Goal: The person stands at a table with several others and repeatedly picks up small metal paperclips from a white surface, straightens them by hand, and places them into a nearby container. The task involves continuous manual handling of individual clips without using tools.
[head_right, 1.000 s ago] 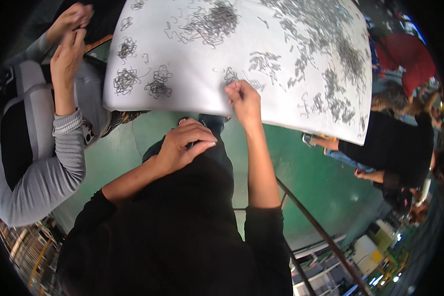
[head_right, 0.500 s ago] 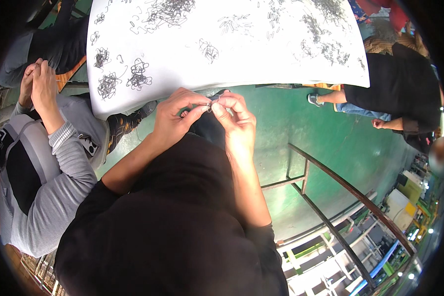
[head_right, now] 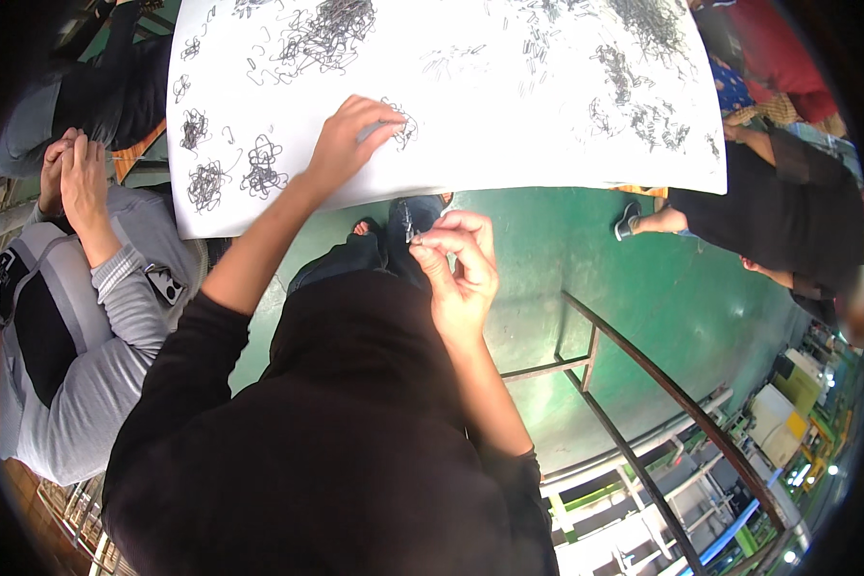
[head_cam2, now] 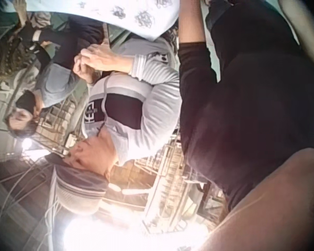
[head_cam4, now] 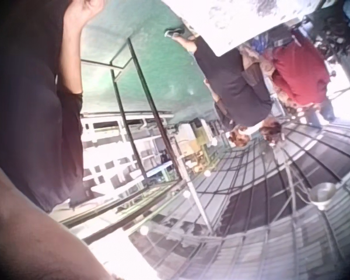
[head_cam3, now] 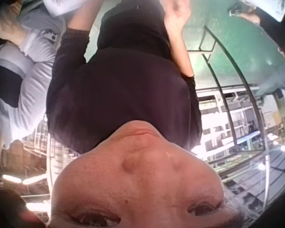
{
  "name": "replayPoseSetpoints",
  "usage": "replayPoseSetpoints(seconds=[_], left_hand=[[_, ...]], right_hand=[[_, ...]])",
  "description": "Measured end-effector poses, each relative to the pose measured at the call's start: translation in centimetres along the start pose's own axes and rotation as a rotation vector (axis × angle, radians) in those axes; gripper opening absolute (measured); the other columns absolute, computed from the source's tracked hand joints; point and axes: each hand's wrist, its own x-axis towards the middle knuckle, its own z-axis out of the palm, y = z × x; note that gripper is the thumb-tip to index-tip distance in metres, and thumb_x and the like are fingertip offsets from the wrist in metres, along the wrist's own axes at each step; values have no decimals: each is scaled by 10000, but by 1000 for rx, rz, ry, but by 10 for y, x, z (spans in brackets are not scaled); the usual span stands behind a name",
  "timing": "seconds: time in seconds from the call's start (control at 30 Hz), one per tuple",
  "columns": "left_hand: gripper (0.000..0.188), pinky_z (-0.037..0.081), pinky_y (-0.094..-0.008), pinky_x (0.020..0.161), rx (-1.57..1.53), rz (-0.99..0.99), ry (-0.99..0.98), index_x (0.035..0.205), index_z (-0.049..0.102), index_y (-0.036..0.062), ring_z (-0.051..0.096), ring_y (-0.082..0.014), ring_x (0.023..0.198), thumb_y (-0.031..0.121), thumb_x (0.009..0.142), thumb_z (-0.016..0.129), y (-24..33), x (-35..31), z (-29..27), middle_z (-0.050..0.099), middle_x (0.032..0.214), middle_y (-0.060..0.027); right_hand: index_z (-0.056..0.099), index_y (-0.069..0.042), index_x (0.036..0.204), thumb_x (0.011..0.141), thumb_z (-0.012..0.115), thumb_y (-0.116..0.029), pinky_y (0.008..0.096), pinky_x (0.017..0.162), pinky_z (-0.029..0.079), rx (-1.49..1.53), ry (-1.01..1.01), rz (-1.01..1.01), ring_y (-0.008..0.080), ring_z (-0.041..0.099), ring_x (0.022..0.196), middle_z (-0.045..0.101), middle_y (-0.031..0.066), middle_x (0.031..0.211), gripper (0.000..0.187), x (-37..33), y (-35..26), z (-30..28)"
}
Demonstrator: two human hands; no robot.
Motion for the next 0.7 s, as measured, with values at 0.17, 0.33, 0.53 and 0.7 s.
replayPoseSetpoints(seconds=[0.17,0.33,0.53,0.7], left_hand=[[126,461,-377,817,206,133,-186,909,657,82,552,-247,922,149,803,673,-53,50,34,629,921,-43],[97,463,-375,814,336,145,-289,889,629,80,555,-248,903,134,815,660,-52,66,43,616,899,-52],[116,496,-288,727,-290,-479,-72,947,635,49,617,-162,778,128,864,650,12,35,14,674,867,-68],[184,482,-235,685,-636,-600,-81,983,669,10,586,-68,756,127,843,693,86,-12,-28,683,833,-26]], right_hand=[[669,-32,844,767,727,18,257,699,463,-35,-70,4,126,533,826,520,59,977,109,7,3,-5],[671,-26,840,773,718,23,258,694,467,-5,-76,64,128,536,823,522,53,969,96,11,3,-6],[682,-24,858,771,724,8,252,697,455,-77,-29,87,122,531,821,528,51,961,102,11,5,-3],[697,-42,870,773,739,-47,253,702,419,-89,21,52,131,521,837,543,50,958,106,8,11,10]])
